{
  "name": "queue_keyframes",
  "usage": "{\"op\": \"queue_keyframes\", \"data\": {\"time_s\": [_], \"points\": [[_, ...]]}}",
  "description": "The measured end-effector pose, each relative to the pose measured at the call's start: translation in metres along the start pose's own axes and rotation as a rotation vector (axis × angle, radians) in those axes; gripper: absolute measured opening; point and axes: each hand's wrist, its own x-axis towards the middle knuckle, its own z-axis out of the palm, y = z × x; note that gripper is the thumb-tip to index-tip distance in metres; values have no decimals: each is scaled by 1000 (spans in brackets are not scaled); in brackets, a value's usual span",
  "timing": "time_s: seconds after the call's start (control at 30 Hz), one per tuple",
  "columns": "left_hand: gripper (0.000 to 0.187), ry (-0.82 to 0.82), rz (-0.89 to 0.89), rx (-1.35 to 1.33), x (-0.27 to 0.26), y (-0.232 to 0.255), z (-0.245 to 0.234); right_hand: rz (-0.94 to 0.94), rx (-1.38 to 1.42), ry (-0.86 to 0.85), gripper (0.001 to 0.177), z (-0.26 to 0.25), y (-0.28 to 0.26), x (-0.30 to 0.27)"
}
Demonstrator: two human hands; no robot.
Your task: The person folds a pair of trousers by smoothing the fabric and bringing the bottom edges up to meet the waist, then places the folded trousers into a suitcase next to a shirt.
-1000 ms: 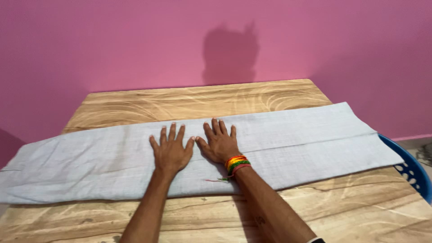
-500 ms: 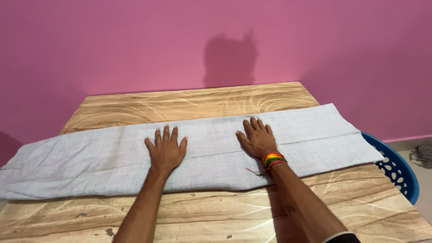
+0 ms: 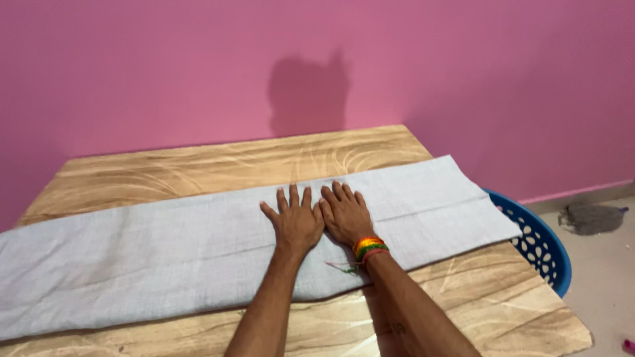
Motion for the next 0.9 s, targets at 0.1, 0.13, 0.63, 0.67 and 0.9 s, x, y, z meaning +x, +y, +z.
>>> {"op": "queue_keyframes", "data": {"time_s": [0.1, 0.13, 0.63, 0.67, 0.9], "points": [[64, 10, 6, 16, -1, -1, -2, -18, -21, -25, 55, -5, 0, 0], [65, -4, 3, 20, 0, -1, -3, -15, -15, -55, 57, -8, 1, 1], [67, 236, 230, 37, -1, 0, 5, 325, -51, -229, 69, -34, 115, 20], [67, 226, 232, 37, -1, -2, 9, 115, -10, -132, 68, -18, 102, 25], [63, 41, 251, 23, 1, -2, 5, -38, 67, -257, 69, -16, 35, 17]]}}
